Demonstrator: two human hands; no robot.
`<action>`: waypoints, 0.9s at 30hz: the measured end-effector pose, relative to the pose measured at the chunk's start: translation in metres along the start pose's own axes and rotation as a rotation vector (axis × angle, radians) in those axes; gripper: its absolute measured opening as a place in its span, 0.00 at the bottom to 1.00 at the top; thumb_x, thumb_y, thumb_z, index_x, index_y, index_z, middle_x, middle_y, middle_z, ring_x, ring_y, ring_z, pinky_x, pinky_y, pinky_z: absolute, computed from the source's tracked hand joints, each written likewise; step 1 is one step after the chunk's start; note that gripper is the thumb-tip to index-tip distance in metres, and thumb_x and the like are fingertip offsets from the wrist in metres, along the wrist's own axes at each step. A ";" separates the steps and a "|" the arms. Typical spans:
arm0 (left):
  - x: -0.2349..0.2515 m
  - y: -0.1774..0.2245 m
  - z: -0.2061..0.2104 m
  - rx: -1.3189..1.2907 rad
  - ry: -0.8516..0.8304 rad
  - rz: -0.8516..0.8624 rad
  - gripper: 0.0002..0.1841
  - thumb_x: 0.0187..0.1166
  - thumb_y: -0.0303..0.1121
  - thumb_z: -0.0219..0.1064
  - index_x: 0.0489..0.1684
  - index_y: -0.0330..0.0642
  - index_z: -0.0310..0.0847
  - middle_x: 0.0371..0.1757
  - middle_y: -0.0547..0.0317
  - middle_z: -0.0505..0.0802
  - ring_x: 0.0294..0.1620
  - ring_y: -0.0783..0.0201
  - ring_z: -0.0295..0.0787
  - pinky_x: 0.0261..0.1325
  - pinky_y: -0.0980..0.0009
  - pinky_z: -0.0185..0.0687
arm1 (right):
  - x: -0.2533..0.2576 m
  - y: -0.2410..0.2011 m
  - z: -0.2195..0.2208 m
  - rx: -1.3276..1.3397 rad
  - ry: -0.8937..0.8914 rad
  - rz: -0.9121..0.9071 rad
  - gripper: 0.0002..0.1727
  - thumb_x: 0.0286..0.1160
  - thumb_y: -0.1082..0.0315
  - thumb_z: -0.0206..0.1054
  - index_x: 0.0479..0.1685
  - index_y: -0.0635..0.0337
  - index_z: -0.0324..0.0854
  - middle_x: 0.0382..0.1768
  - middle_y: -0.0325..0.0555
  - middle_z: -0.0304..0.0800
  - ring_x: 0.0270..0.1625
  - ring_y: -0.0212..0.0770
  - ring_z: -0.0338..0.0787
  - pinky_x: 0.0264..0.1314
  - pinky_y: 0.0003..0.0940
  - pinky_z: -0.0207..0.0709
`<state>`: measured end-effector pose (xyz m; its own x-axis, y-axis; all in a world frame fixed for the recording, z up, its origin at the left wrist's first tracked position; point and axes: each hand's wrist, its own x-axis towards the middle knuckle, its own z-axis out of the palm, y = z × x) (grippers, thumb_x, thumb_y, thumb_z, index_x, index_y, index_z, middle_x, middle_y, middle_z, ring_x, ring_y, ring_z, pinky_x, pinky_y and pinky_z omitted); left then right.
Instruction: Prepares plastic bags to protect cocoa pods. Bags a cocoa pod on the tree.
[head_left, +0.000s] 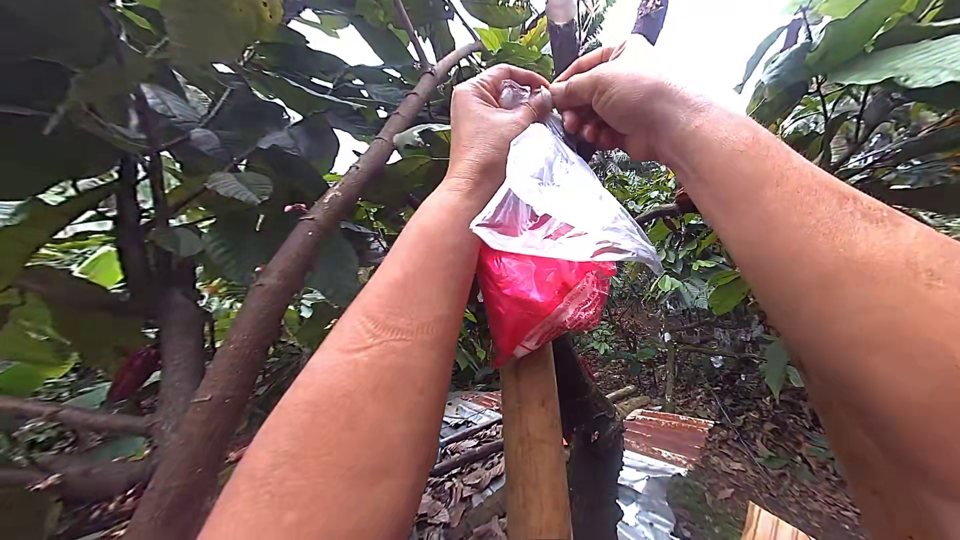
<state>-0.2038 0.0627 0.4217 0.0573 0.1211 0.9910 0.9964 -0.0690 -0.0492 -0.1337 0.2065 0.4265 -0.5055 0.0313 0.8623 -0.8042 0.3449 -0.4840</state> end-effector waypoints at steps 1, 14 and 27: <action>0.001 0.001 0.001 0.034 0.027 -0.014 0.05 0.71 0.19 0.72 0.38 0.37 0.86 0.27 0.73 0.89 0.29 0.84 0.85 0.40 0.84 0.83 | -0.001 0.003 0.001 -0.044 0.023 -0.063 0.06 0.80 0.70 0.68 0.48 0.61 0.87 0.18 0.39 0.84 0.13 0.27 0.76 0.14 0.18 0.67; -0.011 0.026 0.015 0.089 0.022 -0.173 0.02 0.80 0.22 0.66 0.38 0.38 0.82 0.26 0.73 0.83 0.27 0.86 0.79 0.39 0.86 0.78 | 0.001 0.018 0.002 -0.574 0.220 -0.484 0.05 0.69 0.69 0.67 0.32 0.54 0.89 0.30 0.34 0.89 0.35 0.28 0.85 0.44 0.35 0.76; -0.004 0.041 0.010 0.060 0.009 -0.525 0.08 0.89 0.34 0.58 0.45 0.42 0.81 0.34 0.68 0.88 0.34 0.80 0.85 0.43 0.81 0.81 | -0.003 0.033 0.004 -0.681 0.222 -0.717 0.10 0.72 0.70 0.65 0.49 0.60 0.87 0.36 0.41 0.92 0.39 0.34 0.90 0.49 0.35 0.82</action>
<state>-0.1623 0.0693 0.4143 -0.4507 0.1154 0.8852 0.8927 0.0555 0.4473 -0.1600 0.2144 0.4071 0.1520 -0.2432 0.9580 -0.5107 0.8105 0.2868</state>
